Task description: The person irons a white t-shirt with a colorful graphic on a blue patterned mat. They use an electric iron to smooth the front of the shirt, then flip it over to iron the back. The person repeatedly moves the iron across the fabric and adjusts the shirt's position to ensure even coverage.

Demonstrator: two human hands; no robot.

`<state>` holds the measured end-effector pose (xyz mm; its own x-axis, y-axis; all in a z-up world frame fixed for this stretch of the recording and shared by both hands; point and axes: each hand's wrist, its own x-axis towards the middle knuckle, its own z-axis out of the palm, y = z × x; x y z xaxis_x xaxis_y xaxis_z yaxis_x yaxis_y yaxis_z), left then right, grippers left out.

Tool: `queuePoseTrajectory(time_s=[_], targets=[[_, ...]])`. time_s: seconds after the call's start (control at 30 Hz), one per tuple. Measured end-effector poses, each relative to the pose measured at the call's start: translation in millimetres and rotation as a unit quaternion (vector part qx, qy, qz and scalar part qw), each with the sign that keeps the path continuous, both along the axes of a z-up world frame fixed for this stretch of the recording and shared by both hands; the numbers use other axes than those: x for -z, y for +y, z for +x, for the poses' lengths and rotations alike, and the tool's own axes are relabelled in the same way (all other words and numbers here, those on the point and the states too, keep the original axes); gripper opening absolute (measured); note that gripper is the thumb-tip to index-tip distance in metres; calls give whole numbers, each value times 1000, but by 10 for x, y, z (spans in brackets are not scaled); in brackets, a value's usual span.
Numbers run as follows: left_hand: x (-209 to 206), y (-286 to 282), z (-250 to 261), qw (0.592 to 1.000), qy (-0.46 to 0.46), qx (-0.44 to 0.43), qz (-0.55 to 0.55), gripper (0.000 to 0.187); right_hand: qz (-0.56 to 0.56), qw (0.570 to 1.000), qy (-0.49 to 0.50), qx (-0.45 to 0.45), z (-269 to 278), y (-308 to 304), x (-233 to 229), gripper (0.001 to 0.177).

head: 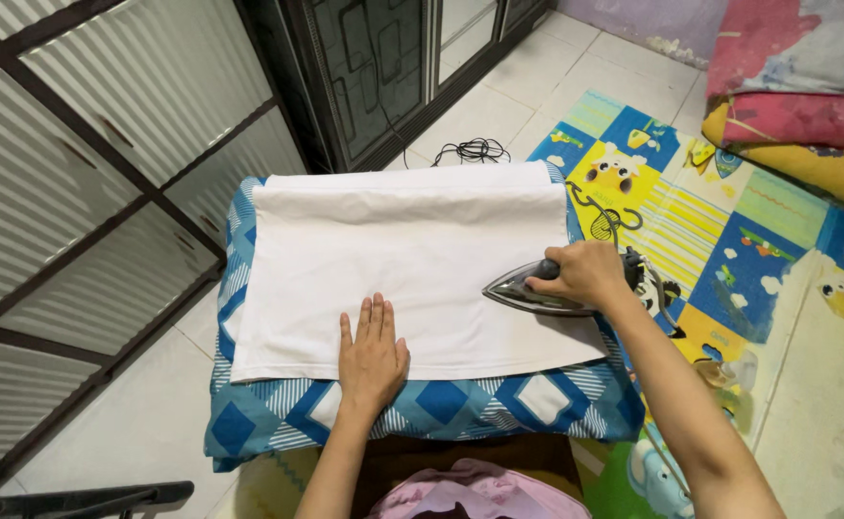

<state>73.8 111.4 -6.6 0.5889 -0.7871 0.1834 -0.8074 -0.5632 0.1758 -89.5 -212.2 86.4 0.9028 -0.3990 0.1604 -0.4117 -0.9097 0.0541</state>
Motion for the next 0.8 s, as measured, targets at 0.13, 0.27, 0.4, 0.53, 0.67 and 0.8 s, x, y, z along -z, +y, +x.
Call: queuePoseTrajectory(time_s=[0.13,0.27,0.4,0.53,0.67,0.8], targets=[[-23,1,-37,1000,-3,-13,-7,70,26,997,4,-66,301,240,66,59],[-32,31,-60,999,-13,-37,-13,71,55,993,11,-107,665,726,137,59],[-11,99,6,998,-13,-62,6,70,53,990,7,-130,749,875,90,58],[16,288,289,993,-29,-98,60,70,53,993,31,-100,511,689,17,56],[-35,633,668,980,-54,-176,72,70,27,999,30,-31,306,490,-31,56],[-243,927,1009,945,83,-315,9,73,29,998,31,-39,454,592,-20,57]])
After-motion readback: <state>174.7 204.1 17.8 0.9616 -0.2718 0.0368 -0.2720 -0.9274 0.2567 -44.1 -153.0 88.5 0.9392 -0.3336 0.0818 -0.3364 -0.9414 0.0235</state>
